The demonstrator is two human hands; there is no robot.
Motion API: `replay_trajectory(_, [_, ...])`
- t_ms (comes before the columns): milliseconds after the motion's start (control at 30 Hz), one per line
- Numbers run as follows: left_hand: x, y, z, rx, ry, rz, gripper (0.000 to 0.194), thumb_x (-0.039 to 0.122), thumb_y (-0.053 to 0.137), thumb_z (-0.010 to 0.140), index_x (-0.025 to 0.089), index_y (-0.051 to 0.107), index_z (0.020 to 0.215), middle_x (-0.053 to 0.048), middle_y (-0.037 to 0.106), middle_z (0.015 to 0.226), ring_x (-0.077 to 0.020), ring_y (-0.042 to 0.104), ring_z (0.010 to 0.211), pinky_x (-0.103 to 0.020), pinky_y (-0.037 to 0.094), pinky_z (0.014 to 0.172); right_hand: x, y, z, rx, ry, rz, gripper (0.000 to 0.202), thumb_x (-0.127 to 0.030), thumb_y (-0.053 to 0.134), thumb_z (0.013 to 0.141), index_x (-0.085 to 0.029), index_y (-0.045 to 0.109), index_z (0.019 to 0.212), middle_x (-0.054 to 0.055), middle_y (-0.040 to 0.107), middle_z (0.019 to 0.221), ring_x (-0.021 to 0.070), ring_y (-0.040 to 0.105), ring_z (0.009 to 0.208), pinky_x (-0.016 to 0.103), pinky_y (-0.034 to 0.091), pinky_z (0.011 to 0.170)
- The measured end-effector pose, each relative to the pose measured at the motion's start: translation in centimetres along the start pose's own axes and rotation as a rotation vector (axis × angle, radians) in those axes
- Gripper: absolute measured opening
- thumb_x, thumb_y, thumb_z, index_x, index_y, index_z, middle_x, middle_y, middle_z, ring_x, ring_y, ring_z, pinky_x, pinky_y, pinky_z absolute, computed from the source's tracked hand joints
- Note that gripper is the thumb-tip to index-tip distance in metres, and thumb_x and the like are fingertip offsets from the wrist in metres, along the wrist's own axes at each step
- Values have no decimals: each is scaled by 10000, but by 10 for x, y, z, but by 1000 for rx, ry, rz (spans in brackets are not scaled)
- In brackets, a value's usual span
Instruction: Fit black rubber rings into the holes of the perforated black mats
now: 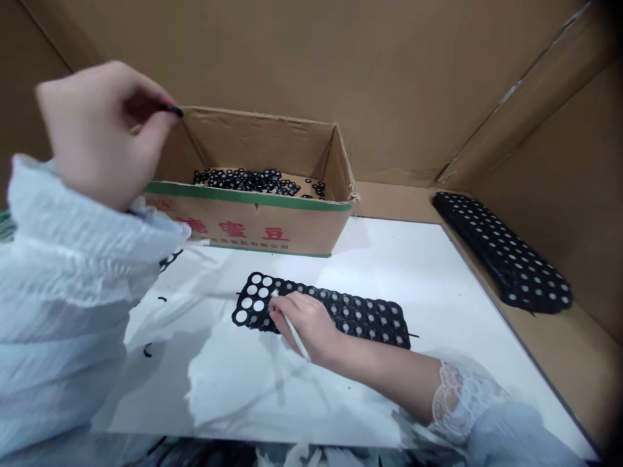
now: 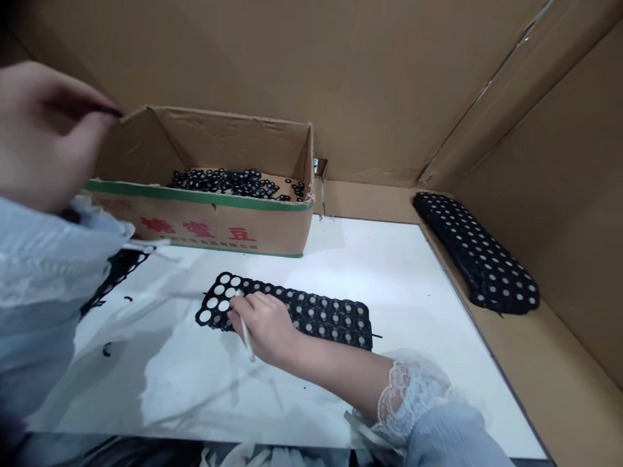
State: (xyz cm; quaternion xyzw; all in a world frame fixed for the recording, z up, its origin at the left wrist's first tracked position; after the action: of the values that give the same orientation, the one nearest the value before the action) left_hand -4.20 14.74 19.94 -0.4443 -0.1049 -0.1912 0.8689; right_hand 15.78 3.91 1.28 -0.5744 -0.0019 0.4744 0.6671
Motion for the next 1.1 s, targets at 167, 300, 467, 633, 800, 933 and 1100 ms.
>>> replay_trajectory(167, [16,24,1,-7,286,245,327,222,453,818,131,567,1110,-13,562,1086,-178,496,1042,-372,356,942,2,-4,0,-1,32,58,236,-268,338,887,-179,546,955,80,617,798,167,557,742,284,423,708])
replay_trajectory(300, [36,4,-57,19,196,97,236,272,470,826,188,643,964,14,641,882,-136,582,827,-254,435,812,3,-5,1,-15,40,68,275,-326,345,885,-165,558,951,82,625,809,169,556,743,288,437,706])
replay_trajectory(467, [34,-9,-89,-59,-5,-288,178,240,485,832,162,628,904,-3,624,721,-111,591,680,-233,478,700,0,-2,0,-17,-58,41,281,-313,369,877,-158,568,1002,98,630,844,187,560,782,320,430,720])
replay_trajectory(633, [16,15,-87,-270,-92,-491,179,249,488,845,134,625,832,-7,613,656,-97,577,662,-197,444,623,-6,-1,-2,-1,-152,102,317,-209,375,857,-167,456,1160,64,625,850,166,558,779,315,431,729])
replay_trajectory(800, [-2,56,-100,-500,-235,-834,181,293,502,834,142,601,824,-5,601,612,-99,550,611,-211,421,609,0,-6,1,22,-53,321,240,-217,463,800,-182,479,1037,43,614,846,145,566,769,282,456,740])
replay_trajectory(933, [-17,91,-114,-765,-339,-918,203,332,530,803,141,599,803,-16,593,613,-105,535,600,-205,417,592,2,-8,5,-53,-25,438,173,-232,507,785,-189,528,952,45,596,891,143,569,813,262,454,741])
replay_trajectory(1100, [-33,119,-128,-1021,-432,-950,254,376,521,790,135,595,821,-44,596,647,-124,537,595,-230,430,578,8,-4,7,-111,77,531,118,-196,480,794,-192,523,904,11,581,815,102,553,699,220,441,664])
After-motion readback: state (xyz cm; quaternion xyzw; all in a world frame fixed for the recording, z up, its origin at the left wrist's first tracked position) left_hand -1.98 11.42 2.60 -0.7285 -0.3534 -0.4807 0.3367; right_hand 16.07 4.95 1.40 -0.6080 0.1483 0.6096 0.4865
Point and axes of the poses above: each hand's wrist, its own z-axis towards the middle knuckle, its own y-axis out of the palm, x = y × z, the point moved 7 cm from there along z, towards the middle knuckle
